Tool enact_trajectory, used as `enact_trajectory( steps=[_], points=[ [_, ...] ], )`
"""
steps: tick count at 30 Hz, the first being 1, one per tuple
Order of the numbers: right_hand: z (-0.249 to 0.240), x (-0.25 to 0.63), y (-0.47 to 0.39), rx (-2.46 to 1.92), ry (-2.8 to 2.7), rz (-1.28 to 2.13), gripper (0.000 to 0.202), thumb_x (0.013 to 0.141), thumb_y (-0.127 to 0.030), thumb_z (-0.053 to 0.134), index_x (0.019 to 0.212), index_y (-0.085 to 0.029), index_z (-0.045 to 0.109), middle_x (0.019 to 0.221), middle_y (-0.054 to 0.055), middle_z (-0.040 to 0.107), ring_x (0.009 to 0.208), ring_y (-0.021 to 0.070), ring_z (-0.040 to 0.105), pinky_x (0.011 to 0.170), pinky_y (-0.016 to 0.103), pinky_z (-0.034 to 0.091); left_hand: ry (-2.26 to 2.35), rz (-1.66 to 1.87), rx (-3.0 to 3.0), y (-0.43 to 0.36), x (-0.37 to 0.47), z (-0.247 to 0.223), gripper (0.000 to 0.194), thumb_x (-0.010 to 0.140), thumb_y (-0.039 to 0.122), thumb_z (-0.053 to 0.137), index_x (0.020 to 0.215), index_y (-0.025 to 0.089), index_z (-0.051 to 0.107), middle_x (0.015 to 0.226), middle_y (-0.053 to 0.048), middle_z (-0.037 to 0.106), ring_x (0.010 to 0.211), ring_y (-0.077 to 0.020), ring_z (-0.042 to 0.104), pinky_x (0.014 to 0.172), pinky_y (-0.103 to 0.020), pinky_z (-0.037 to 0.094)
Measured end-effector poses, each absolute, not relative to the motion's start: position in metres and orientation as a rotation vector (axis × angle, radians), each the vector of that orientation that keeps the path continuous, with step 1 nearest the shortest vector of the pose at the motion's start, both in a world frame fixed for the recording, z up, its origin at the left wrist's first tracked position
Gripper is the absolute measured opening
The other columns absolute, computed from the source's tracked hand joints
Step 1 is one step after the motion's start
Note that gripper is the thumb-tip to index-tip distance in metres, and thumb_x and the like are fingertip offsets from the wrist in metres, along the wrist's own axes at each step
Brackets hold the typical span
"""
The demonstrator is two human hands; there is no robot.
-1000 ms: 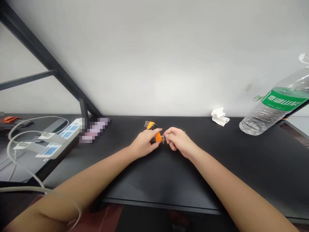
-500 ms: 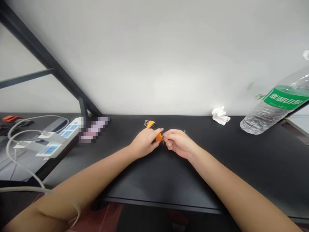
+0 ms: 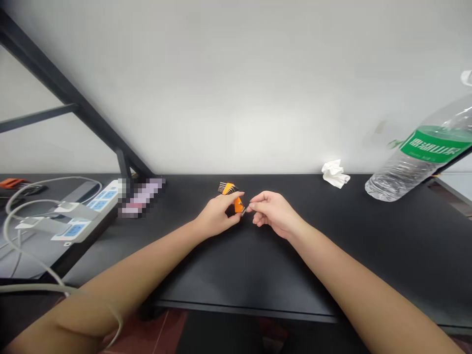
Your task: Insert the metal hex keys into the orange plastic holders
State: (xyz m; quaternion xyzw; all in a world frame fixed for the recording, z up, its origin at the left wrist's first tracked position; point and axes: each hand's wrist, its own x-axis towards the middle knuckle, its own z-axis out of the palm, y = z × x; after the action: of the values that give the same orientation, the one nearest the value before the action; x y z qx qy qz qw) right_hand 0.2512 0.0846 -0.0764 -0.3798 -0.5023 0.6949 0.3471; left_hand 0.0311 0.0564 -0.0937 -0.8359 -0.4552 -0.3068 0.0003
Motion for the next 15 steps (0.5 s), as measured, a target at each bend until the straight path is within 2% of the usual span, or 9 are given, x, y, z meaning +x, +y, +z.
enact_trajectory(
  steps=[6,11,15],
  points=[
    [-0.0768,0.2543,0.0857,-0.942,-1.199,1.884,0.027,0.075,-0.019,0.082,0.095,-0.018,0.065,0.087,0.006,0.075,0.058,0.0117,0.067,0.056,0.024,0.059,-1.525,-0.912,-2.642,0.0557,0.0301,-0.0920,0.062,0.082,0.023,0.067,0.143,0.023,0.052,0.098,0.000,0.075,0.084,-0.0174,0.070,0.083,-0.031,0.057],
    [-0.0726,0.2543,0.0831,-0.955,-1.189,1.888,0.026,0.074,-0.019,0.084,0.091,-0.018,0.064,0.077,0.003,0.071,0.062,0.0130,0.069,0.062,0.026,0.061,-1.519,-0.924,-2.651,0.0562,0.0287,-0.0946,0.054,0.085,0.027,0.065,0.139,0.024,0.058,0.096,0.001,0.077,0.076,-0.0142,0.070,0.076,-0.026,0.056],
    [-0.0719,0.2531,0.0807,-0.929,-1.221,1.879,0.030,0.072,-0.022,0.085,0.091,-0.019,0.062,0.072,0.000,0.066,0.062,0.0133,0.067,0.062,0.027,0.060,-1.478,-0.974,-2.647,0.0570,0.0276,-0.0966,0.041,0.087,0.027,0.064,0.127,0.024,0.066,0.098,0.000,0.077,0.072,-0.0122,0.070,0.076,-0.025,0.056]
  ],
)
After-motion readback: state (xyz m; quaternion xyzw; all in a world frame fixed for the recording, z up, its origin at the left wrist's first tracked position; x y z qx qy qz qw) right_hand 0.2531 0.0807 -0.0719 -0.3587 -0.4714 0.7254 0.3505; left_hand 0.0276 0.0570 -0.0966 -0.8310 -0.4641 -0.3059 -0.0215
